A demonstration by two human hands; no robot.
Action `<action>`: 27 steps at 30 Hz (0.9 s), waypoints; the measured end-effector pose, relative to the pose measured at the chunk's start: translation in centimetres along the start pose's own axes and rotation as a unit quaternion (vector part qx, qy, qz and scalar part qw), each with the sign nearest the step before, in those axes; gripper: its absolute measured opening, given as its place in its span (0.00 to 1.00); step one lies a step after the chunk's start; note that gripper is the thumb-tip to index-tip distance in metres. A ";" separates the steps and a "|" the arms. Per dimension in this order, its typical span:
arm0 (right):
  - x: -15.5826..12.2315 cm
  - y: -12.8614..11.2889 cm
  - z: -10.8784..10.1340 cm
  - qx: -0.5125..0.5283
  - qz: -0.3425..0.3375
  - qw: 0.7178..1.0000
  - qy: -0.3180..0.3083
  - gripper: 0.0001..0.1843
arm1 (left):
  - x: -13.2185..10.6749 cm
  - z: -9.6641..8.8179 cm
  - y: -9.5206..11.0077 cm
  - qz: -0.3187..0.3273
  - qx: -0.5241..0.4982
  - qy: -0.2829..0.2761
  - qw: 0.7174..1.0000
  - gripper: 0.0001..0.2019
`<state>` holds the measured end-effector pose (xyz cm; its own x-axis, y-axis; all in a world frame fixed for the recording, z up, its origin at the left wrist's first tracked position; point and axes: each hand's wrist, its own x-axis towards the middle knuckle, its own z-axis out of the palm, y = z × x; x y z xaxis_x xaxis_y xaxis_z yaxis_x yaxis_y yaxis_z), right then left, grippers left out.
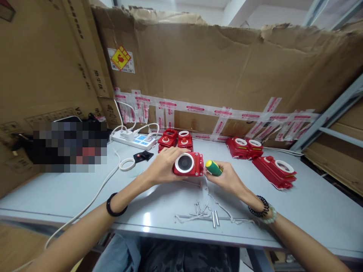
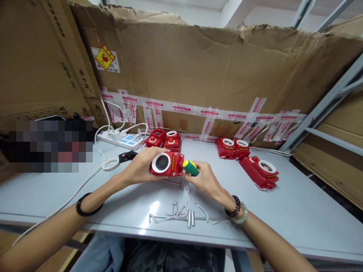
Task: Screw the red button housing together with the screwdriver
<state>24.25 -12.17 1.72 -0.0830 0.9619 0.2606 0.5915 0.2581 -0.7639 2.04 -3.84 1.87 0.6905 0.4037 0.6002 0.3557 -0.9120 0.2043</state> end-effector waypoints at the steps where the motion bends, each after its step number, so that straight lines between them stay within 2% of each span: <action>1: 0.0 0.0 0.0 -0.008 -0.004 1.000 0.005 0.07 | 0.0 0.0 0.0 0.000 -0.002 0.000 1.000 0.32; 5: -0.1 -0.2 -0.3 -0.032 -0.020 0.999 0.030 0.11 | 0.0 -0.1 0.1 -0.004 -0.014 0.006 1.000 0.32; 8: -0.2 -0.1 -0.5 -0.024 -0.020 1.000 0.004 0.13 | 0.0 -0.2 0.1 -0.006 -0.014 0.014 1.000 0.32; 11: -0.3 0.1 -0.4 -0.024 -0.032 0.999 -0.013 0.12 | 0.0 -0.3 0.2 -0.002 -0.007 0.014 1.000 0.31; 19: -0.3 -0.1 -0.2 -0.015 -0.013 1.000 0.006 0.14 | 0.0 -0.1 0.6 0.025 0.042 0.018 0.999 0.27; 27: -0.6 0.1 0.2 -0.012 -0.008 1.000 0.011 0.12 | -0.1 0.1 0.8 0.026 0.082 0.003 0.996 0.27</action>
<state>24.23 -12.69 1.38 -0.0739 0.9555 0.2856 0.6094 0.2700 -0.7455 2.35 -4.57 1.91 0.7071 0.3558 0.6111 0.4177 -0.9075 0.0450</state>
